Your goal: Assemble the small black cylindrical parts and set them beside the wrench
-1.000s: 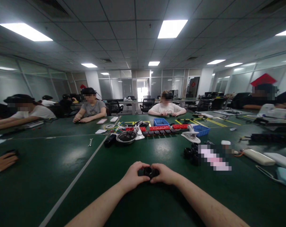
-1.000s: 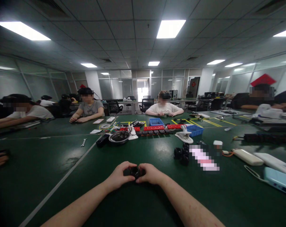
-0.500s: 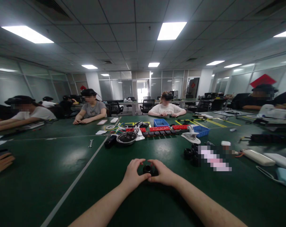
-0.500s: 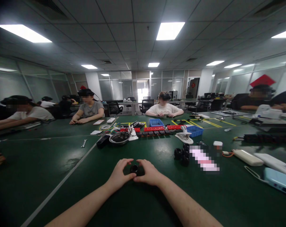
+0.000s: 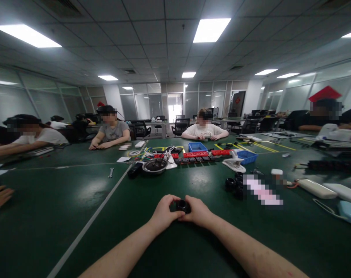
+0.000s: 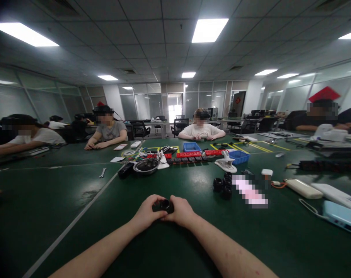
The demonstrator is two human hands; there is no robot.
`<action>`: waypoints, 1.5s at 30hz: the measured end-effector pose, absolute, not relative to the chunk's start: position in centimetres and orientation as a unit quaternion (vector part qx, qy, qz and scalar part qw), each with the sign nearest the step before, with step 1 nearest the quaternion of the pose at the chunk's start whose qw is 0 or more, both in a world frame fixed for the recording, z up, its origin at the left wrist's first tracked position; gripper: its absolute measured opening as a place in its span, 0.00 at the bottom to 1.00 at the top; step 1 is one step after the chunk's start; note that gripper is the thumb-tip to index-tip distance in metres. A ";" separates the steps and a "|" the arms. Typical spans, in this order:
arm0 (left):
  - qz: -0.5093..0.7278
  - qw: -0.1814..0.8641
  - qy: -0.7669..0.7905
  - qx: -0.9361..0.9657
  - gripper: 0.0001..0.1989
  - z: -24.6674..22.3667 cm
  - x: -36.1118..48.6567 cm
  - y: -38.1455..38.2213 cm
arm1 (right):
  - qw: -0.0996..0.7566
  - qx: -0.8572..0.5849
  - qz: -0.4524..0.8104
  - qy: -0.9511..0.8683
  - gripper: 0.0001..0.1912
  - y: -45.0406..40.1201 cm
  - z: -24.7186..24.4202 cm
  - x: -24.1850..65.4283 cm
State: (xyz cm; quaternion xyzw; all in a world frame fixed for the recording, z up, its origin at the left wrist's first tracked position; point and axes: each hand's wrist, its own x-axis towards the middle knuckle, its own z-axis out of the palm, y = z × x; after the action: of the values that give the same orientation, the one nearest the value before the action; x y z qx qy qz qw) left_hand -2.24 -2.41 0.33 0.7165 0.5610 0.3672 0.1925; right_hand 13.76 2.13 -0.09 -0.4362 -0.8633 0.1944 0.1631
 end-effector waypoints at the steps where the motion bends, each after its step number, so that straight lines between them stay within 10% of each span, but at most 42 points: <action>1: 0.372 0.173 0.581 0.703 0.16 0.2 -2.0 -2.5 | 0.168 -0.452 0.148 -0.863 0.22 1.8 -0.2 13.4; 9: 0.382 0.162 0.546 0.728 0.26 0.1 -2.3 -2.5 | 0.183 -0.355 0.195 -0.896 0.37 2.2 0.1 14.3; 18: 0.348 0.260 0.467 0.770 0.21 1.1 -3.0 -2.4 | 0.130 -0.277 0.403 -0.863 0.17 3.6 0.9 15.7; 29: 0.386 0.137 0.601 0.686 0.16 0.1 -1.3 -2.8 | 0.175 -0.451 0.059 -0.873 0.24 1.5 -0.4 13.0; 34: 0.351 0.214 0.512 0.754 0.19 1.2 -2.4 -2.7 | 0.164 -0.344 0.197 -0.903 0.34 2.4 0.5 14.5; 45: 0.340 0.224 0.505 0.761 0.21 1.3 -2.5 -2.8 | 0.134 -0.316 0.370 -0.863 0.15 3.7 0.4 15.4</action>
State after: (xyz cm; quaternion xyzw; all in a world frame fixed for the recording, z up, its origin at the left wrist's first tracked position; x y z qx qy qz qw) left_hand -2.53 -2.82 1.31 0.7613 0.5047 0.3401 0.2235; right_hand 15.36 3.68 0.38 -0.3162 -0.8630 0.3704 0.1342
